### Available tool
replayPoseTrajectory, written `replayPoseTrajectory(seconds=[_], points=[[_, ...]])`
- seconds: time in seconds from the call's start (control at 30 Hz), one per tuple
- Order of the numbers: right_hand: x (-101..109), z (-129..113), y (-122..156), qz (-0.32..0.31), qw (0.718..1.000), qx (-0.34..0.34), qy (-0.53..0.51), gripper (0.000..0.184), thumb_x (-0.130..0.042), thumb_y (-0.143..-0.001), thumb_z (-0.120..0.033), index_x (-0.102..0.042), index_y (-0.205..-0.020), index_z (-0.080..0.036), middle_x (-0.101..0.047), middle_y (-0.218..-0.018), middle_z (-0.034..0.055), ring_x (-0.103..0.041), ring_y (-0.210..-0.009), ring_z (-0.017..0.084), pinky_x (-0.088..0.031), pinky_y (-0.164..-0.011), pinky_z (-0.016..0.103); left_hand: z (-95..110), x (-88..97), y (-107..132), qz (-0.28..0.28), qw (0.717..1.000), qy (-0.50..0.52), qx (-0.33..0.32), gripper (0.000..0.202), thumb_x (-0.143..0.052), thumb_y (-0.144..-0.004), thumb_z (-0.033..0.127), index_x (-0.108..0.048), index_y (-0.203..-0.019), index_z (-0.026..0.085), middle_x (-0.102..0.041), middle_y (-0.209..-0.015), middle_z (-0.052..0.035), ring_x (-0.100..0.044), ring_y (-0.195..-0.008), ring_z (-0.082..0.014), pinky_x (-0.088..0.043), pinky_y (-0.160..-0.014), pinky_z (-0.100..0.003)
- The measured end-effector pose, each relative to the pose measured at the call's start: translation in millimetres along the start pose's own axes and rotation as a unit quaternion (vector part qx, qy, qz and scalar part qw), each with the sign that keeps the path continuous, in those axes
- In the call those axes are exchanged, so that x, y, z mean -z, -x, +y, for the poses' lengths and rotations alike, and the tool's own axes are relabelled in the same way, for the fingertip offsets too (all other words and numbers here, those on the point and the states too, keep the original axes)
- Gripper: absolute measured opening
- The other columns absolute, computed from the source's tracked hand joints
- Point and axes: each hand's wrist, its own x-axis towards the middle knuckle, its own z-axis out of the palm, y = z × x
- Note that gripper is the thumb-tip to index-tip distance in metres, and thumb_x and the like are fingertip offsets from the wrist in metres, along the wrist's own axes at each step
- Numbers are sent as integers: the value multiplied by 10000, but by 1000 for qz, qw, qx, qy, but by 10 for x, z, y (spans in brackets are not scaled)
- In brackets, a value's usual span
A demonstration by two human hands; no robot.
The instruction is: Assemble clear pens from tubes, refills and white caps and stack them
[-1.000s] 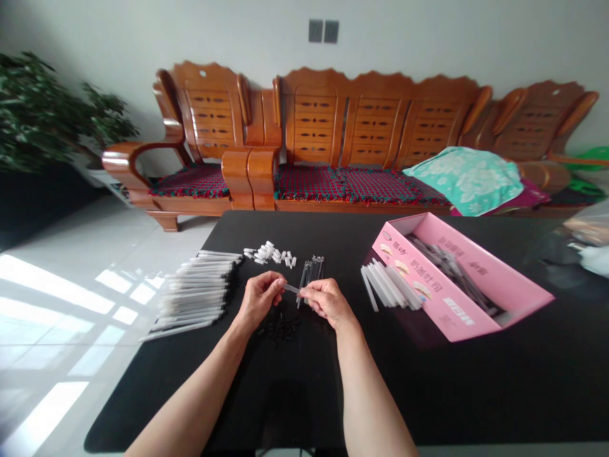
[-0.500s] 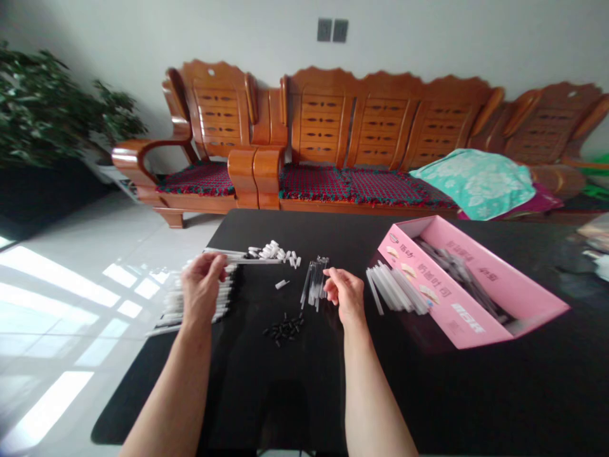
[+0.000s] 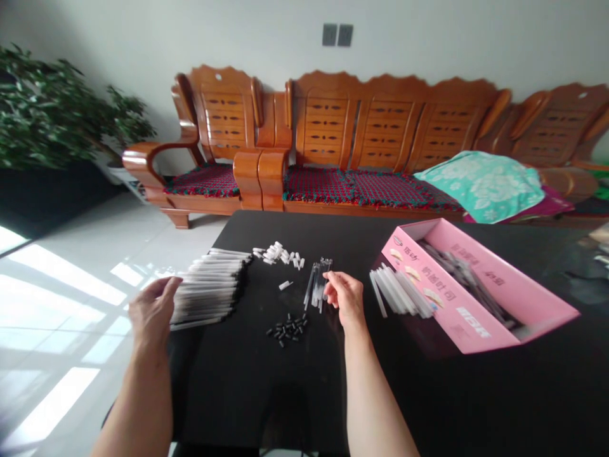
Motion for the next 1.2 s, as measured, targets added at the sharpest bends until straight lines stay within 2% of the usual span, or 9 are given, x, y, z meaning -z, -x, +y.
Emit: replayPoseTrajectory(seconds=[0.17,0.3,0.4,0.5,0.6,0.7,0.97,1.07,1.2], points=[[-23,14,1,10,1000,4,27,384,-706,-768,-499,-720,-863,-126,-600,-525,-10,-445,-355,73,-240,-321,182,166,45,34,7,999,-19,36,403,-564,-800,526,-757,-979,220,-701,-877,-47,-649,-869,-245,-478,-847,-364],[84,22,-42,78,981,43,173,360,-632,-810,-481,-722,-824,-133,-593,-524,4,-470,-389,108,-318,-382,222,199,41,50,4,999,-17,42,371,-564,-804,474,-753,-996,219,-702,-873,-45,-648,-849,-248,-489,-855,-384],[300,-41,-90,201,900,75,381,281,-580,-822,-364,-750,-829,-140,-676,-634,79,-619,-582,199,-455,-565,288,173,27,48,5,999,-14,40,353,-582,-797,454,-754,-995,217,-700,-855,-42,-646,-836,-249,-493,-864,-397],[530,-145,-107,319,783,-4,534,277,-551,-830,-281,-765,-957,-158,-734,-852,169,-685,-825,311,-495,-710,392,201,37,62,38,999,-1,15,336,-597,-799,426,-752,-1009,214,-694,-877,-41,-639,-813,-232,-498,-856,-389],[647,-226,-94,323,742,-81,582,275,-573,-821,-256,-765,-986,-148,-730,-911,209,-695,-867,366,-510,-719,464,363,48,125,87,995,21,-32,311,-603,-809,400,-746,-1018,219,-682,-924,-39,-625,-796,-206,-500,-825,-361],[632,-268,-77,286,728,-109,613,255,-604,-820,-278,-770,-940,-126,-729,-914,234,-699,-881,394,-522,-712,483,648,0,249,53,993,58,-83,304,-591,-827,402,-737,-1022,220,-665,-883,-27,-595,-721,-171,-501,-743,-320],[550,-294,-87,213,706,-147,659,274,-617,-853,-374,-750,-999,-184,-737,-997,187,-695,-964,350,-527,-792,439,1381,-539,863,-227,938,149,-217,191,-616,-821,237,-714,-983,209,-658,-844,-14,-596,-700,-140,-470,-688,-258],[562,-233,-108,207,725,-113,647,229,-662,-828,-384,-749,-917,-192,-733,-924,167,-699,-916,347,-520,-777,455,1511,-766,1122,-321,902,124,-262,173,-641,-809,181,-702,-970,206,-650,-817,-11,-602,-705,-137,-456,-698,-253],[594,-87,-151,227,772,-14,593,148,-793,-692,-302,-694,-737,-201,-668,-693,109,-688,-793,350,-511,-722,509,1589,-954,1345,-363,881,19,-303,149,-717,-789,294,-676,-899,203,-650,-847,-31,-615,-749,-171,-431,-692,-273]])
